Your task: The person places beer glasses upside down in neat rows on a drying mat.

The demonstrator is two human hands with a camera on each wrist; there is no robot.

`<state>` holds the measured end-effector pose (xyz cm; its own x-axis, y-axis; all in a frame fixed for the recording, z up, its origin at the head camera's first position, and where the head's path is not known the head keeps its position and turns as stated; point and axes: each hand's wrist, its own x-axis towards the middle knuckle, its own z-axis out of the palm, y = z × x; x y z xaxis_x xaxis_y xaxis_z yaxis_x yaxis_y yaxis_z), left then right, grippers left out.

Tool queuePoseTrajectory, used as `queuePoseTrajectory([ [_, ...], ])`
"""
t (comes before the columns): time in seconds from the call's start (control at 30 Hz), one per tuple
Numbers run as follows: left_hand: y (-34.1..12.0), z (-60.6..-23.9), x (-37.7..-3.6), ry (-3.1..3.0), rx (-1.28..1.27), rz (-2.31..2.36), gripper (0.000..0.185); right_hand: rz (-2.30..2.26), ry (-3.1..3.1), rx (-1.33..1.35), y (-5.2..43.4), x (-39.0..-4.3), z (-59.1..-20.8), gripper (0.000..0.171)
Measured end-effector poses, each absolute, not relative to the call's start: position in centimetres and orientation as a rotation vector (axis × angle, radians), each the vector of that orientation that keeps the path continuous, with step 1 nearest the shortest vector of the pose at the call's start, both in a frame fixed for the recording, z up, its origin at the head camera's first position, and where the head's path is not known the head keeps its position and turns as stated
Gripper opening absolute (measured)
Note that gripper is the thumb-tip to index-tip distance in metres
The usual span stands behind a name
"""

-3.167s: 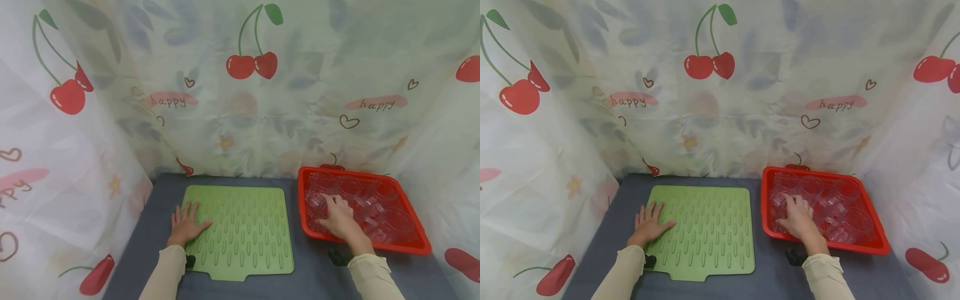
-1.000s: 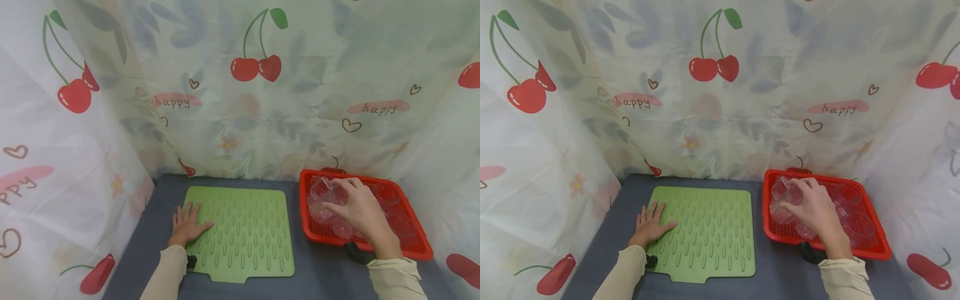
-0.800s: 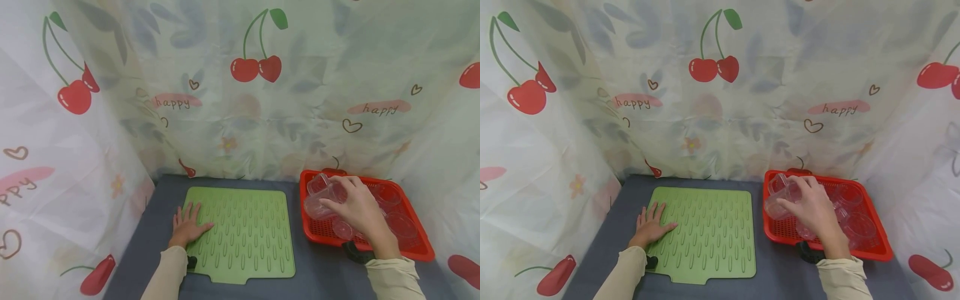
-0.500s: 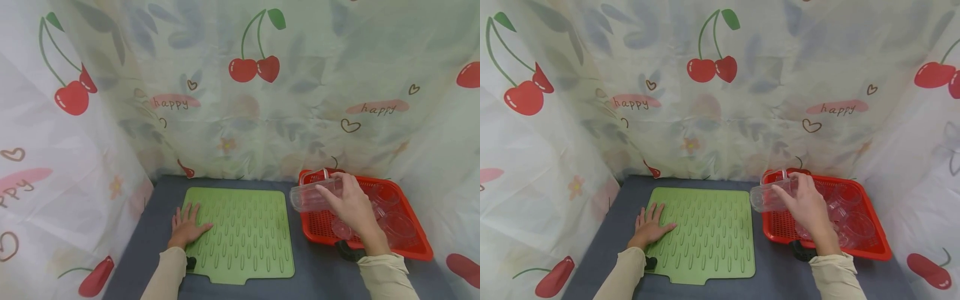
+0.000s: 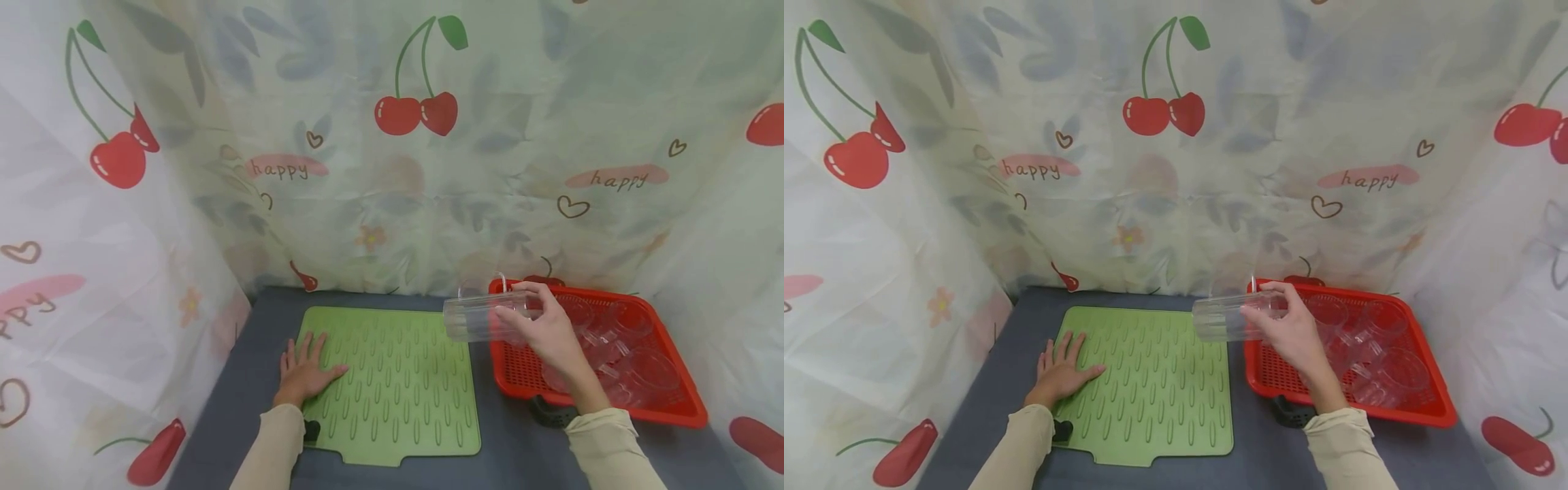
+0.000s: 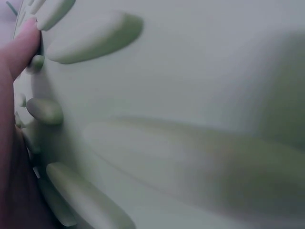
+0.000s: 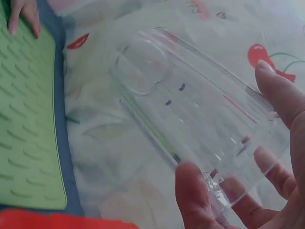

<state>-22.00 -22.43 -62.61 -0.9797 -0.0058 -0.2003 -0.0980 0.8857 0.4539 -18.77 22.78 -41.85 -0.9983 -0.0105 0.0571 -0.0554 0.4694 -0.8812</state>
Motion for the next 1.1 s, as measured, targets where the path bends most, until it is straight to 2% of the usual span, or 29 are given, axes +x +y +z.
queuePoseTrajectory([
  [0.2, -22.5, -62.5, -21.8, 2.855, -0.088, 0.711, 0.105, 1.975, -2.508, 0.060, 21.6, -18.9, -41.5, 0.067],
  [0.6, -22.4, -62.8, -21.9, 2.849, -0.076, 0.721, 0.103, 2.184, -2.254, 0.116, 19.3, -20.1, -42.3, 0.056],
  [1.1, -22.3, -62.1, -21.9, 2.835, -0.110, 0.697, 0.101, 2.441, -2.025, 0.047, 14.8, -22.5, -44.9, 0.063],
])
